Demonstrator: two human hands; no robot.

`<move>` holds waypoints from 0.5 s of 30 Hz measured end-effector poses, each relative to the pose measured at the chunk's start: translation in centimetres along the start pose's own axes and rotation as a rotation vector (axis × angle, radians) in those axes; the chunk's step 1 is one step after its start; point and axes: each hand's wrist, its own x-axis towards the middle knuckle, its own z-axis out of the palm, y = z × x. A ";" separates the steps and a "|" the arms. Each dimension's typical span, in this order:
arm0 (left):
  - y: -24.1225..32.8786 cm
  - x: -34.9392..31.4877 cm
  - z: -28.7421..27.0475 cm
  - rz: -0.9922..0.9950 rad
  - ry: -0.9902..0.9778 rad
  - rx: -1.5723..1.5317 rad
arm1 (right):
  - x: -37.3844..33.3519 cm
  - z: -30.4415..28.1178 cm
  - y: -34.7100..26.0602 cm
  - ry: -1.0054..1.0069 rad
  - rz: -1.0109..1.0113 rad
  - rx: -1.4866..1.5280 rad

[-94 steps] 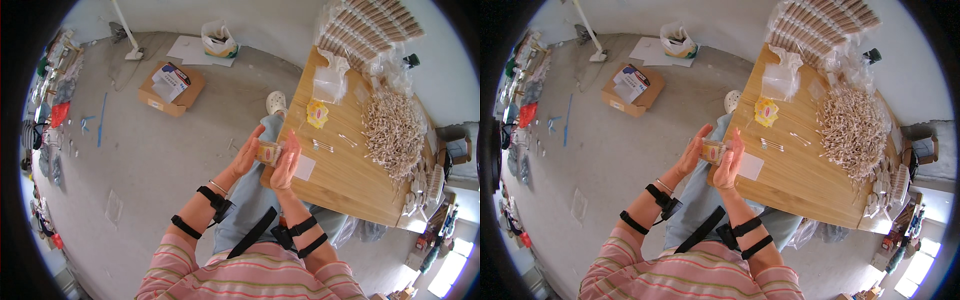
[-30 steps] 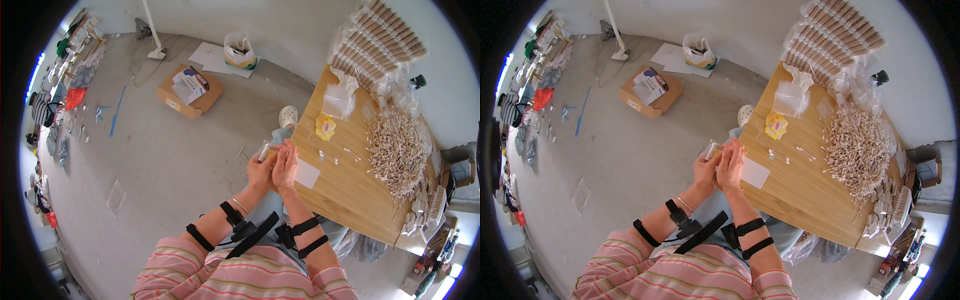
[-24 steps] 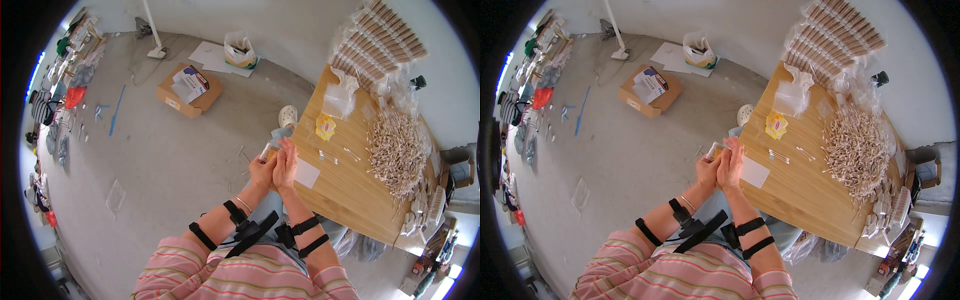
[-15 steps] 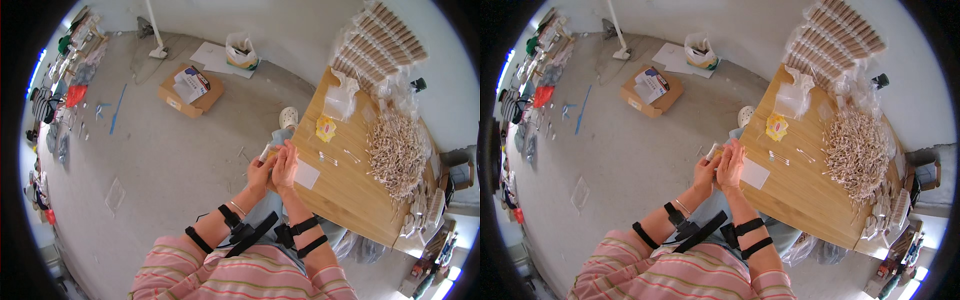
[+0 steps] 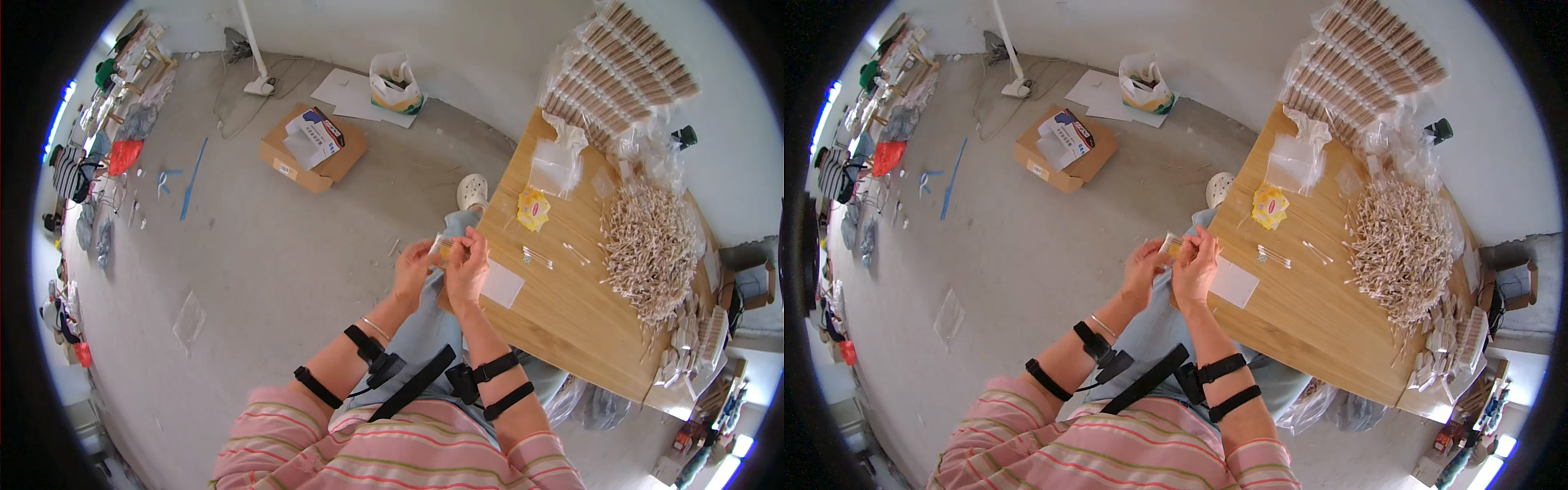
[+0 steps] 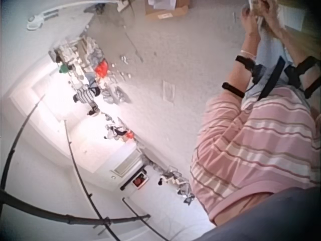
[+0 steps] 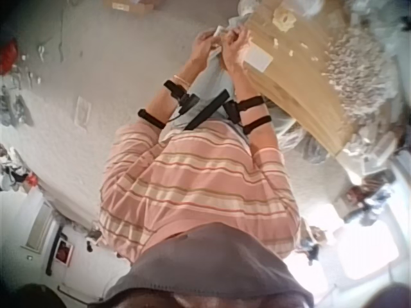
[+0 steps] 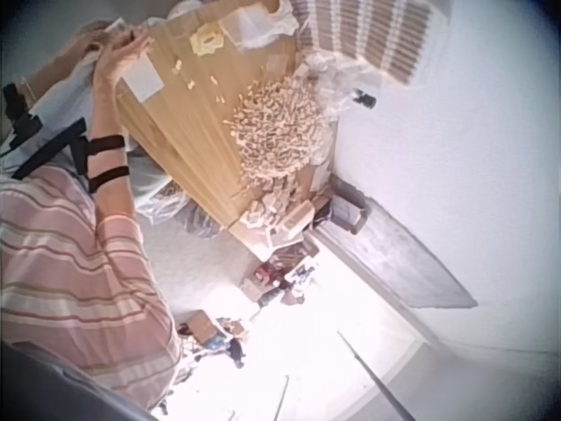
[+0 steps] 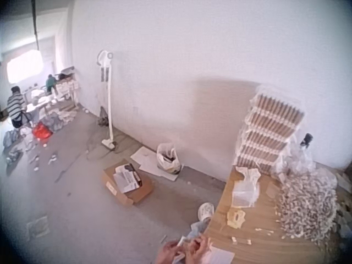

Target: Manually aligning bundles of cotton swabs and sliding them into small plastic packaging sleeves.

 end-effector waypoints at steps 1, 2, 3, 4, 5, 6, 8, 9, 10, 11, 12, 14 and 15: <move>0.7 0.2 0.5 0.000 0.001 -0.001 | 0.0 0.0 0.0 0.005 0.014 0.020; 1.3 0.3 1.2 -0.009 -0.001 -0.039 | 0.0 0.0 0.0 0.010 0.028 0.039; 1.7 0.3 1.7 -0.018 -0.003 -0.077 | 0.0 0.0 0.0 0.009 0.027 0.038; 1.5 0.7 1.8 -0.015 -0.003 -0.079 | 0.0 0.1 0.0 0.007 0.019 0.028; 1.3 1.0 1.8 0.003 0.015 -0.024 | 0.0 0.2 0.0 0.004 0.012 0.018; 1.2 1.3 1.8 0.020 0.034 0.032 | 0.0 0.3 0.0 0.003 0.009 0.020; 0.8 1.6 2.0 0.005 0.043 0.016 | -0.1 0.4 0.0 -0.006 0.011 -0.002; 0.6 1.6 2.1 -0.010 0.055 -0.001 | -0.1 0.5 0.0 -0.005 0.011 -0.001; 0.9 1.3 2.5 -0.013 0.054 0.001 | -0.1 0.4 0.2 -0.006 -0.002 -0.028; 1.1 0.8 2.9 -0.014 0.051 -0.016 | 0.0 0.3 0.3 -0.007 -0.016 -0.056; 1.3 0.5 3.2 -0.015 0.048 -0.034 | 0.0 0.2 0.5 -0.006 -0.013 -0.057; 1.0 0.0 3.1 -0.006 0.056 -0.024 | 0.1 0.2 0.4 -0.026 -0.030 -0.051; 0.8 -0.2 3.1 0.000 0.060 -0.015 | 0.1 0.2 0.3 -0.027 -0.031 -0.049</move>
